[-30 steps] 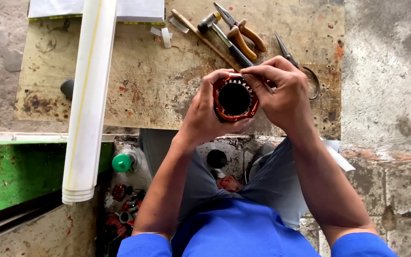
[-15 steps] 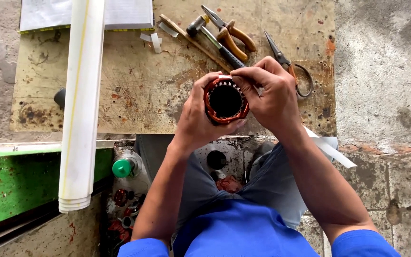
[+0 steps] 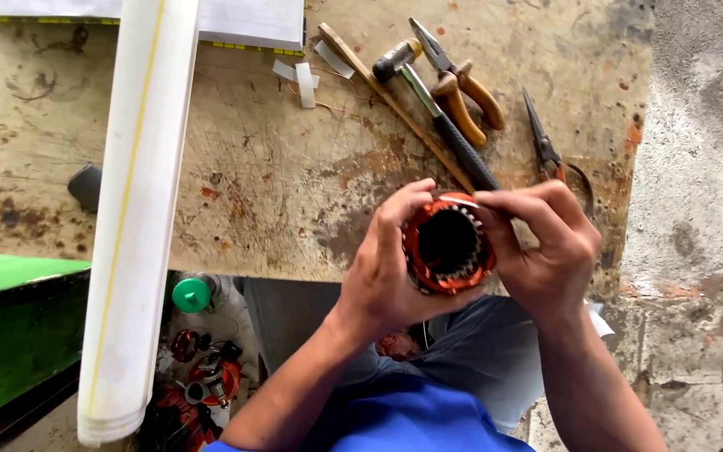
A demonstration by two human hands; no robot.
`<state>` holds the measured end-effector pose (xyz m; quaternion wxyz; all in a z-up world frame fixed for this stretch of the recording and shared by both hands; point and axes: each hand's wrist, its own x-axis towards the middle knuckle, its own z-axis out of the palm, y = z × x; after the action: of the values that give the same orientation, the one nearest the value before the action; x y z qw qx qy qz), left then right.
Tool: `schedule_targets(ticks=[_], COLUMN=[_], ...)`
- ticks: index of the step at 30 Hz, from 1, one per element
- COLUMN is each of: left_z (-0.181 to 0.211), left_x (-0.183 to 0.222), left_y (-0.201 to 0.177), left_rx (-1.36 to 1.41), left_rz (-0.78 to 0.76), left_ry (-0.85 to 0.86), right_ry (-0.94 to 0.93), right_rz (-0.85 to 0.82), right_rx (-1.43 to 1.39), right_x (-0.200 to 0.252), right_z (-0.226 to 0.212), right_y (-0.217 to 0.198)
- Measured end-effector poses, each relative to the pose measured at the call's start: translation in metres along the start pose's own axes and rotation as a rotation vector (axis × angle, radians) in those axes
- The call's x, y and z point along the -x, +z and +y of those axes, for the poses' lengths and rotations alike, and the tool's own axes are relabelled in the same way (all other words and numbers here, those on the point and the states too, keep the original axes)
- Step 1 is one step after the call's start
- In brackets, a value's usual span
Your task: Inserting insulation strips and organizing copper windings in a motor stator during a repair process.
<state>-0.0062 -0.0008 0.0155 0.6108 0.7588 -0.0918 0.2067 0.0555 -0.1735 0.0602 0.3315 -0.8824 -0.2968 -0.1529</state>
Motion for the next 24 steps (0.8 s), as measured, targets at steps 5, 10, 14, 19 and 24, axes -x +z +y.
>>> schedule_targets(ticks=[5,10,14,19,24], left_z=[-0.010,-0.021,-0.030,-0.036,-0.042], left_x=[-0.010,-0.021,-0.020,-0.023,-0.017], left_y=[-0.009,-0.016,-0.016,-0.016,-0.010], left_rx=[0.043,0.088,0.092,0.088,0.189], left_rz=[-0.021,-0.070,-0.124,-0.148,-0.079], left_ry=[-0.013,-0.004,-0.025,-0.020,-0.040], right_ry=[-0.001,0.026,0.079,0.078,0.171], right_rz=[0.003,-0.001,-0.006,-0.017,-0.111], right_rx=[0.001,0.008,0.003,-0.004,-0.040], right_x=[0.000,0.003,0.005,0.010,0.000], right_z=[0.006,0.014,0.017,0.021,0.017], right_y=[0.009,0.015,0.018,0.016,0.014])
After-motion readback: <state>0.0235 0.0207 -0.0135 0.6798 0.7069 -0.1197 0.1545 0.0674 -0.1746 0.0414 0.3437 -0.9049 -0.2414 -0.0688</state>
